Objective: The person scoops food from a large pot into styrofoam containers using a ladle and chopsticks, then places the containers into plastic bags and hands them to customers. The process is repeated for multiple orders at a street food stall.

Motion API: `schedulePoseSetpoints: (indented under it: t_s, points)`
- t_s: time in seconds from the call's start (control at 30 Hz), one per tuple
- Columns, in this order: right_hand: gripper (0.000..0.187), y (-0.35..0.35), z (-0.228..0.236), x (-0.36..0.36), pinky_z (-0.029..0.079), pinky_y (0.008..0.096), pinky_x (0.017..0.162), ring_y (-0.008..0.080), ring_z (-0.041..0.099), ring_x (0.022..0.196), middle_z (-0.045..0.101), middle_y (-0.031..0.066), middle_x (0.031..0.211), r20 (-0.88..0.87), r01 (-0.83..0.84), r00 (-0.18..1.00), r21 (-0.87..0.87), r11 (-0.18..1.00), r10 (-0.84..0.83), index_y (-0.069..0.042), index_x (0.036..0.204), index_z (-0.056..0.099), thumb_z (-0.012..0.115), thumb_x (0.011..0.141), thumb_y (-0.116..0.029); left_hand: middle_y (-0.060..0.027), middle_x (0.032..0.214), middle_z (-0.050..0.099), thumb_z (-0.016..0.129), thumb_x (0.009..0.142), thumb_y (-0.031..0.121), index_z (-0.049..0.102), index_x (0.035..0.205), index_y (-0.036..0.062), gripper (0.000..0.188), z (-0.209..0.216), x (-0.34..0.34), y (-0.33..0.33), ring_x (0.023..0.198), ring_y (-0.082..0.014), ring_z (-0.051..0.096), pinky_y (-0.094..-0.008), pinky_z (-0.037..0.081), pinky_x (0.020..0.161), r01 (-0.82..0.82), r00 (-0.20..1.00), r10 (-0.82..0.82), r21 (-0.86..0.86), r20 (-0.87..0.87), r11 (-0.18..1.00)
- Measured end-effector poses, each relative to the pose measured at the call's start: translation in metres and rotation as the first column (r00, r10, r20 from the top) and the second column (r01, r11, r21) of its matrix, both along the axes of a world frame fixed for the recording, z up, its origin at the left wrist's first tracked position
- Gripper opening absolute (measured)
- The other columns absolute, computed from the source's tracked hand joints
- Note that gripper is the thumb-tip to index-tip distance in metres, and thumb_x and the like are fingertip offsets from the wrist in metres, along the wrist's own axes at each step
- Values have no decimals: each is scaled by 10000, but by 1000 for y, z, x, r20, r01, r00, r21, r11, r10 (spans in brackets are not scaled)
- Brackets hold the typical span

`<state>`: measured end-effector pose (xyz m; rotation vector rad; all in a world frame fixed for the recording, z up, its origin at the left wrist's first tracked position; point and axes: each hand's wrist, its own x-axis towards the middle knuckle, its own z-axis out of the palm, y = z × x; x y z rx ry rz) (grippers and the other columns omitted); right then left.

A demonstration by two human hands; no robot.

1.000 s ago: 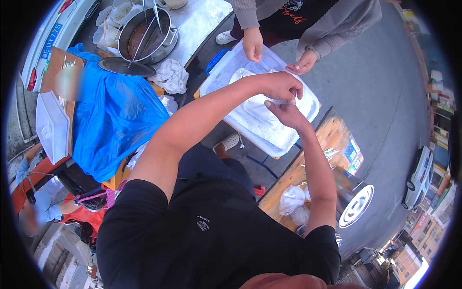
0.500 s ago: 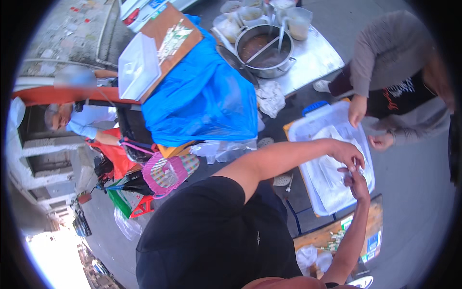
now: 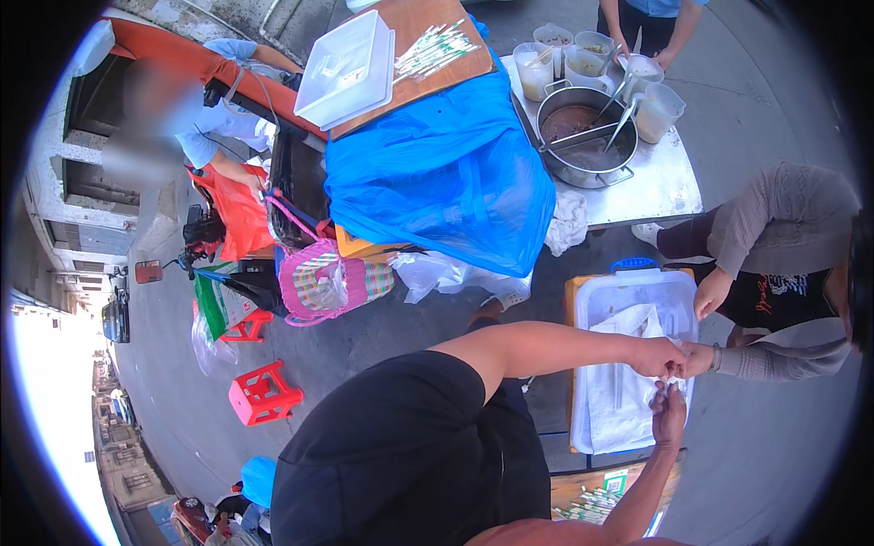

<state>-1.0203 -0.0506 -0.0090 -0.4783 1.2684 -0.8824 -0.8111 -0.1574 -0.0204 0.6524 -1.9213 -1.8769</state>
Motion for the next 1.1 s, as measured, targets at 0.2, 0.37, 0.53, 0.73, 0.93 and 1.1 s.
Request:
schedulePoseSetpoints:
  t_s: [0.2,0.37,0.53,0.73,0.93,1.1]
  points:
    - [107,0,17,1,525,320,796,176,671,875,728,87,938,-742,-553,615,-167,816,265,10,1035,759,724,953,-49,-104,1134,701,715,936,155,683,1254,49,337,-41,-11,19,1045,-210,672,-387,524,922,-254,917,240,-2,-319,967]
    - [276,-8,40,20,513,439,785,307,652,896,641,88,899,-975,-841,128,-203,501,-180,-86,930,700,661,701,64,-64,954,728,538,1102,322,684,1130,4,351,-57,-42,-5,877,-142,646,-319,524,821,-31,1000,31,91,5,995]
    - [210,10,14,22,467,425,706,287,603,825,578,60,849,-908,-722,66,-330,608,-414,-100,858,642,713,696,14,2,899,674,581,1077,261,700,1059,67,229,-33,-47,-9,800,-76,594,-263,445,658,116,950,-244,503,196,857]
    - [212,32,10,40,471,407,672,271,610,791,585,63,811,-878,-537,77,-436,723,-472,-107,857,675,774,718,19,24,928,654,681,1012,155,703,1063,76,96,-20,-25,12,769,-58,559,-232,413,619,9,998,-41,624,37,781]
    - [87,64,-12,45,458,278,627,141,604,709,649,17,797,-653,199,539,-515,834,-532,-65,908,721,801,910,-29,-5,941,702,733,950,90,729,1068,45,126,-14,-10,22,800,-87,596,-267,489,699,-176,982,145,307,122,935]
    - [148,111,-84,9,422,233,640,54,518,696,624,-27,758,-440,545,686,-217,810,-579,-35,910,702,814,944,-127,-42,906,743,729,941,78,755,1040,28,114,-64,23,17,836,-121,651,-306,531,782,-295,906,299,-62,300,954]
